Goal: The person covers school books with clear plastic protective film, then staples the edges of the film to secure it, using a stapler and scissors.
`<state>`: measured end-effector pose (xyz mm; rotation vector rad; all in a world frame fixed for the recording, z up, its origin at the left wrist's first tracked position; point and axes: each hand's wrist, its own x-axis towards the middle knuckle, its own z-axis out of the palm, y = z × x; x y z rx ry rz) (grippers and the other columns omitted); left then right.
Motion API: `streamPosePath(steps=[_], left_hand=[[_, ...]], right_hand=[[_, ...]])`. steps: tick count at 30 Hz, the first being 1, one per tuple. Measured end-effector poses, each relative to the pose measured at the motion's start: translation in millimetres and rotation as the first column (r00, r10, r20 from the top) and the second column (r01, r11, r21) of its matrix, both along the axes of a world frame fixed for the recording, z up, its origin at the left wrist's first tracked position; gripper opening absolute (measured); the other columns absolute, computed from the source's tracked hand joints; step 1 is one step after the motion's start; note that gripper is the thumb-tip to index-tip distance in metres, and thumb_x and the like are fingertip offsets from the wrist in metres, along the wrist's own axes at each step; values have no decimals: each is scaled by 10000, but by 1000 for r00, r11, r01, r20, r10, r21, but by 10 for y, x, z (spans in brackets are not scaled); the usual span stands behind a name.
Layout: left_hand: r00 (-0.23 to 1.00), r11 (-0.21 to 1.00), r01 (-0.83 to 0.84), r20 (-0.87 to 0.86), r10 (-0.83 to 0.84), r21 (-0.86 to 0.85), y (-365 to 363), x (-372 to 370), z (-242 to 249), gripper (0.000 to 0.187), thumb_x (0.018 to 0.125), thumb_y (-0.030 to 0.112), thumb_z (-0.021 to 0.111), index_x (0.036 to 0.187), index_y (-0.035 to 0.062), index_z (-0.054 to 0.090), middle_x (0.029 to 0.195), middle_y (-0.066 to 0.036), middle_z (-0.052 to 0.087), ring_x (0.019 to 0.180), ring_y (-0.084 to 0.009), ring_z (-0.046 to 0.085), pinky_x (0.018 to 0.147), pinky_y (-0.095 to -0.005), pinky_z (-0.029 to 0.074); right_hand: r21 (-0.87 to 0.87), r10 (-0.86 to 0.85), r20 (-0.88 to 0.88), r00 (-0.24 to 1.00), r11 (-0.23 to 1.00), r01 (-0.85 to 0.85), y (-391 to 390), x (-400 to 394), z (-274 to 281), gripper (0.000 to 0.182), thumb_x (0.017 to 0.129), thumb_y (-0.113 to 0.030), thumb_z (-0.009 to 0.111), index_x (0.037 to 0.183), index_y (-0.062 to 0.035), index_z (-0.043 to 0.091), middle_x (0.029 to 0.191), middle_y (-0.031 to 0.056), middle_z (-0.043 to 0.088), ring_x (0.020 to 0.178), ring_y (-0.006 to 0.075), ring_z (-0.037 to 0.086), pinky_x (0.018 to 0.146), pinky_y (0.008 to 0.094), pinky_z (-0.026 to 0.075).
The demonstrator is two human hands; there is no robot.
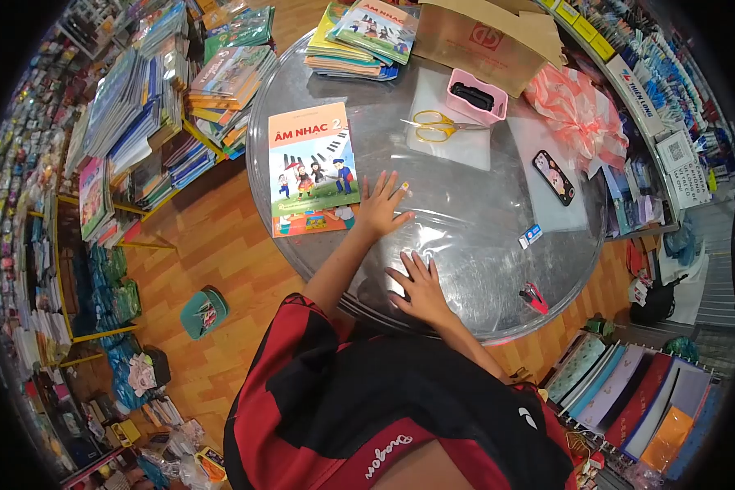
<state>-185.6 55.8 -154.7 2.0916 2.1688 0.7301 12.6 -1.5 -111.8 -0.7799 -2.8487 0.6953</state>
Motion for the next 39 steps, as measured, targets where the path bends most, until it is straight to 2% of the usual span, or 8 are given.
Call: streamPosePath(steps=[12,17,24,26,28,30,34,39], left_hand=[[974,943,-183,183,135,277,2,-325,252,646,695,429,604,1159,3,462,1274,-284,305,1199,-399,291,979,-503,209],[367,361,-930,107,924,73,-594,-1204,159,657,709,393,622,1151,-57,440,1251,-318,312,1191,-425,291,983,-484,224],[505,509,-859,256,825,54,-1017,-1620,-195,665,672,426,657,1124,-30,487,1191,-319,395,1138,-401,385,934,-411,331],[403,557,-805,501,766,-203,-1222,-1592,182,692,645,422,676,1131,-29,480,1049,-280,526,1000,-362,520,838,-388,415],[454,473,-881,270,849,-8,-1345,-1761,104,610,631,408,686,1021,-41,549,815,-212,618,772,-334,610,683,-382,475],[399,453,-693,225,889,-561,-1432,-1950,199,475,679,383,671,881,-41,601,673,-175,621,583,-275,618,536,-351,488],[364,670,-457,564,741,-585,-1452,-1969,406,343,782,322,599,658,3,623,512,-96,564,365,-146,524,345,-245,415],[603,721,-660,422,677,-213,-1369,-1834,351,286,790,222,577,713,-48,634,545,-102,573,442,-157,551,398,-245,425]], right_hand=[[-3,-57,75,996,998,57,-178,-119,134,470,767,-350,551,1221,-309,432,1298,231,263,1230,427,178,907,668,133],[47,-51,126,991,998,45,-233,-140,78,476,775,-358,537,1232,-364,403,1307,255,222,1234,455,131,897,686,97],[31,-59,161,985,998,55,-240,-139,92,464,786,-403,517,1232,-382,394,1340,246,178,1253,440,97,906,680,72],[48,-58,164,985,998,51,-240,-129,51,450,794,-422,505,1230,-371,406,1351,240,162,1256,431,90,902,678,90],[47,-65,153,986,997,58,-246,-122,25,451,796,-427,500,1233,-372,403,1358,233,153,1262,425,83,910,672,74],[48,-73,149,986,997,66,-252,-119,12,450,798,-431,494,1234,-373,402,1363,229,145,1266,419,77,915,668,65],[95,-83,134,987,993,70,-275,-108,-24,466,789,-425,507,1237,-387,386,1358,219,166,1265,415,95,916,669,81],[152,-98,60,993,984,88,-263,-83,-115,469,784,-429,511,1235,-383,390,1358,214,175,1267,407,102,919,665,86]])
